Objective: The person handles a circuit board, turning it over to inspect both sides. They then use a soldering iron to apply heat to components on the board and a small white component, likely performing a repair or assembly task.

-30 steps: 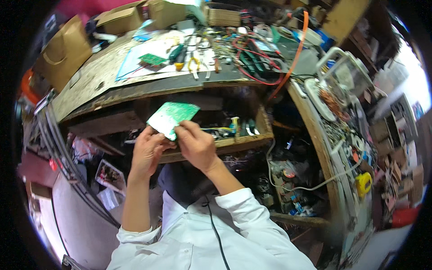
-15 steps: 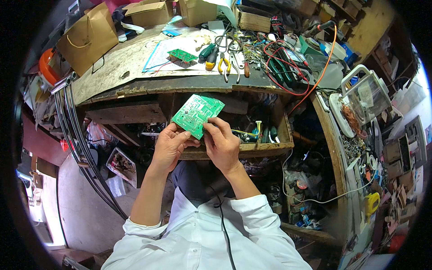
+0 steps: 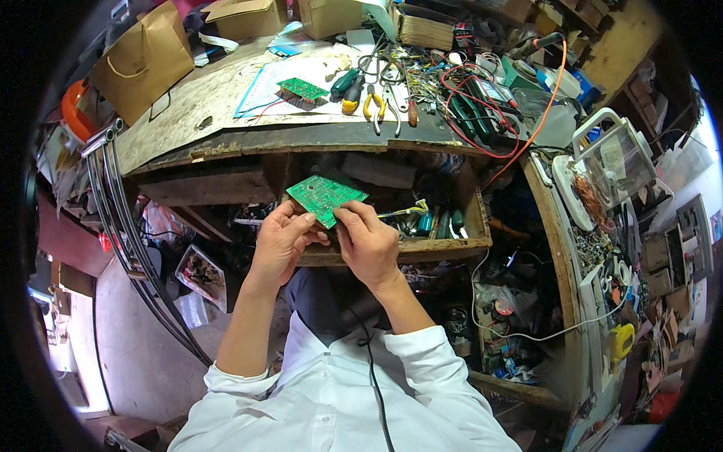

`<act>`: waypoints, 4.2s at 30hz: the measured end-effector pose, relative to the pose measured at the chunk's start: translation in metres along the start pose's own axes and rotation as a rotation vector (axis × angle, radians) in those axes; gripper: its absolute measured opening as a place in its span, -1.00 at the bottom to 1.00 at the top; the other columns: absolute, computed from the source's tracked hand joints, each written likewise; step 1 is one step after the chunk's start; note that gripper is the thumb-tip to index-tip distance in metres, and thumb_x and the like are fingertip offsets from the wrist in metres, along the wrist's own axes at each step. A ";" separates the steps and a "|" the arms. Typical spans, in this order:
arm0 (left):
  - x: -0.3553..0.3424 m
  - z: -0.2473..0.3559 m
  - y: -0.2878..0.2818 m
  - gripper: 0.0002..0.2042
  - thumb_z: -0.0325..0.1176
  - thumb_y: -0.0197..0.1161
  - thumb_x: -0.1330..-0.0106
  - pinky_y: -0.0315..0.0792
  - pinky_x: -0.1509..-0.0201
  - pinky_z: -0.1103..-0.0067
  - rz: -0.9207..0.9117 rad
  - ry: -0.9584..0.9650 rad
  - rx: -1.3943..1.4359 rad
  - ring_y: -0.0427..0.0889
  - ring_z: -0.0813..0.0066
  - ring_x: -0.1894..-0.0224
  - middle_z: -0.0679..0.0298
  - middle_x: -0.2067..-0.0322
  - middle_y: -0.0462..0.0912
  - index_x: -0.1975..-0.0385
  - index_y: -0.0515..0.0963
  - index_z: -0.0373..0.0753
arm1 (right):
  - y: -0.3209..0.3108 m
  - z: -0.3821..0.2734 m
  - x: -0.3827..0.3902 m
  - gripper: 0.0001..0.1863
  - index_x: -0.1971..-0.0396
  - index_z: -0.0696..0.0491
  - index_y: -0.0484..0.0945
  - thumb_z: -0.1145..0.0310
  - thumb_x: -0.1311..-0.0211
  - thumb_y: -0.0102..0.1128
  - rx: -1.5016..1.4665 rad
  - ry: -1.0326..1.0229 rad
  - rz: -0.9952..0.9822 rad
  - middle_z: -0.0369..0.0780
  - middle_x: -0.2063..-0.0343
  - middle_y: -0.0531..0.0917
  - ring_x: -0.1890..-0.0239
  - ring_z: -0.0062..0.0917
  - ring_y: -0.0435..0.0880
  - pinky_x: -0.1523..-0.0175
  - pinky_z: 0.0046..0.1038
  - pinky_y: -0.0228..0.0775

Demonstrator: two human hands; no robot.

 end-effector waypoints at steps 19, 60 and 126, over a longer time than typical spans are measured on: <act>-0.028 0.006 -0.007 -0.78 -0.42 0.23 -0.38 0.49 0.04 0.63 0.389 0.590 -0.801 0.59 0.60 0.22 0.32 0.23 0.63 0.04 0.52 -0.33 | -0.002 0.041 0.000 -0.90 0.32 0.19 0.54 0.47 -0.31 0.24 -0.810 0.738 -0.028 -0.34 0.52 0.61 0.59 -0.77 0.52 0.49 -0.67 0.44; -0.022 -0.006 -0.015 -0.68 -0.54 0.28 -0.29 0.51 0.02 0.63 0.071 0.238 -0.437 0.60 0.58 0.11 0.26 0.15 0.65 -0.04 0.51 -0.39 | -0.010 0.044 -0.001 -0.80 0.20 0.16 0.46 0.30 -0.46 0.07 -0.825 0.759 0.200 -0.31 0.54 0.55 0.74 -0.75 0.43 0.67 -0.68 0.22; 0.127 -0.166 -0.277 -0.74 -0.49 0.14 -0.40 0.62 0.03 0.46 0.953 0.037 0.650 0.65 0.29 0.13 0.15 0.09 0.61 -0.07 0.42 -0.26 | 0.173 -0.040 -0.057 -0.90 0.47 0.07 0.60 0.37 -0.01 0.23 0.064 -0.123 -0.964 -0.17 0.52 0.68 0.41 -0.24 0.68 0.30 -0.27 0.49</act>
Point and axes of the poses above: each hand's wrist, its own x-axis away from the middle knuckle, its own y-axis out of the palm, z = x × y, the point moved 4 cm from there along -x, towards the middle knuckle
